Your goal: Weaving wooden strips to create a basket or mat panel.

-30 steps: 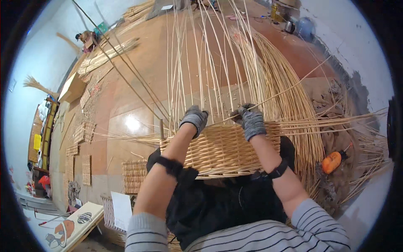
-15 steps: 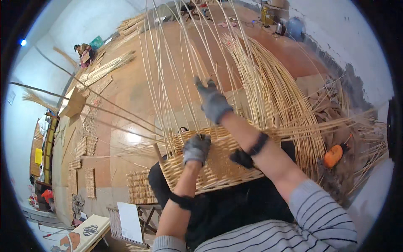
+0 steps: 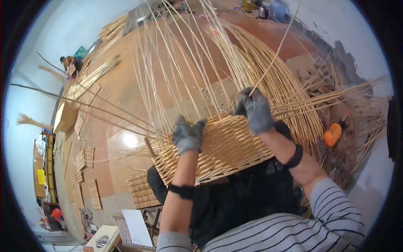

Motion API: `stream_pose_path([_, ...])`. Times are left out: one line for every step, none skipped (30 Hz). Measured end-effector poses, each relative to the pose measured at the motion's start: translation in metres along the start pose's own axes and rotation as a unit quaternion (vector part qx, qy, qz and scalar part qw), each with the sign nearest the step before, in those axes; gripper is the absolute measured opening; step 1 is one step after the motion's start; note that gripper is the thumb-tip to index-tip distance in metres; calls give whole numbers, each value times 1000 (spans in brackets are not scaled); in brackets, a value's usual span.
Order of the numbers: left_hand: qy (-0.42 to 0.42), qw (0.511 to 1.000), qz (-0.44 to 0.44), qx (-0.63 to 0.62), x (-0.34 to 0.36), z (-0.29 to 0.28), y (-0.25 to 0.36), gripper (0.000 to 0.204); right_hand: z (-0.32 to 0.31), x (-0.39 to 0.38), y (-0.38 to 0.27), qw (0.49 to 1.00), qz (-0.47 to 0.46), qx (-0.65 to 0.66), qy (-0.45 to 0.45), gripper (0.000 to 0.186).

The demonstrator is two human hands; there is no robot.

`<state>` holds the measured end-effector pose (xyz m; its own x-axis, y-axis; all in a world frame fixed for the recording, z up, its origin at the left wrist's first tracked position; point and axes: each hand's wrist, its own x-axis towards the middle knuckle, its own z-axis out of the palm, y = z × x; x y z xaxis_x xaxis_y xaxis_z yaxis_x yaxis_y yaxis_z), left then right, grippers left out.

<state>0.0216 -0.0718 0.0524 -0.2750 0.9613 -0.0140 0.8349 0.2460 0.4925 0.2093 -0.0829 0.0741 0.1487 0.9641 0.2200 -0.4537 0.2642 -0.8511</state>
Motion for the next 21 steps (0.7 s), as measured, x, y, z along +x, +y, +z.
stream_pose_path([-9, 1000, 9, 4, -9, 4, 5, 72, -11, 12, 1, 1000, -2, -1, 13, 12])
stream_pose_path([97, 978, 182, 31, -22, 12, 13, 72, -26, 21, 4, 996, 59, -21, 63, 9])
stream_pose_path([207, 917, 337, 60, -35, 14, 13, 74, -26, 23, 7, 987, 125, -30, 99, 6])
stream_pose_path([173, 923, 315, 137, -45, 29, 7, 64, -26, 17, 8, 986, 128, -27, 107, 6])
stream_pose_path([140, 937, 294, 127, -46, 26, 6, 61, -21, 4, 3, 980, 141, -70, 119, 7])
stream_pose_path([107, 949, 273, 116, -48, 23, 7, 60, -19, -7, 1, 973, 152, -114, 130, 7])
stream_pose_path([100, 949, 274, 119, -50, 24, 5, 60, -34, -17, 17, 978, 158, -14, 136, 14])
stream_pose_path([98, 951, 261, 133, -46, 24, -5, 58, -31, -23, 18, 978, 166, -4, 123, 14])
stream_pose_path([96, 951, 263, 130, -43, 27, -2, 56, -33, -29, 0, 970, 213, 32, 116, 12])
stream_pose_path([102, 950, 266, 126, -42, 27, 3, 56, -39, -31, -14, 958, 258, 68, 107, 15])
stream_pose_path([92, 951, 270, 117, -44, 32, 9, 55, -66, -32, -12, 960, 248, 66, 113, 15])
stream_pose_path([86, 952, 273, 109, -47, 30, 15, 54, -96, -28, -4, 942, 324, 82, 30, 20])
stream_pose_path([106, 946, 286, 108, -47, 33, 15, 53, -113, -26, -2, 911, 399, 95, -52, 25])
stream_pose_path([109, 947, 282, 110, -45, 33, 11, 53, -96, -28, -6, 910, 400, 96, -57, 25])
stream_pose_path([112, 950, 272, 104, -45, 31, 5, 53, -60, -35, -19, 890, 453, -11, -49, 29])
stream_pose_path([115, 953, 262, 96, -46, 29, -1, 52, -34, -43, -23, 857, 499, -120, -39, 33])
stream_pose_path([127, 950, 278, 72, -46, 31, -1, 52, -27, -45, -17, 860, 493, -131, -29, 33])
stream_pose_path([133, 950, 276, 62, -46, 28, -1, 52, -26, -40, 5, 896, 443, -11, 14, 32])
stream_pose_path([106, 954, 272, 67, -48, 24, 0, 52, -30, -34, 20, 916, 384, 104, 50, 30])
stream_pose_path([82, 959, 262, 73, -44, 25, -2, 52, -34, -33, 33, 918, 384, 87, 36, 30])
stream_pose_path([47, 966, 245, 69, -40, 30, -6, 54, -39, -38, 44, 943, 328, -23, 54, 28])
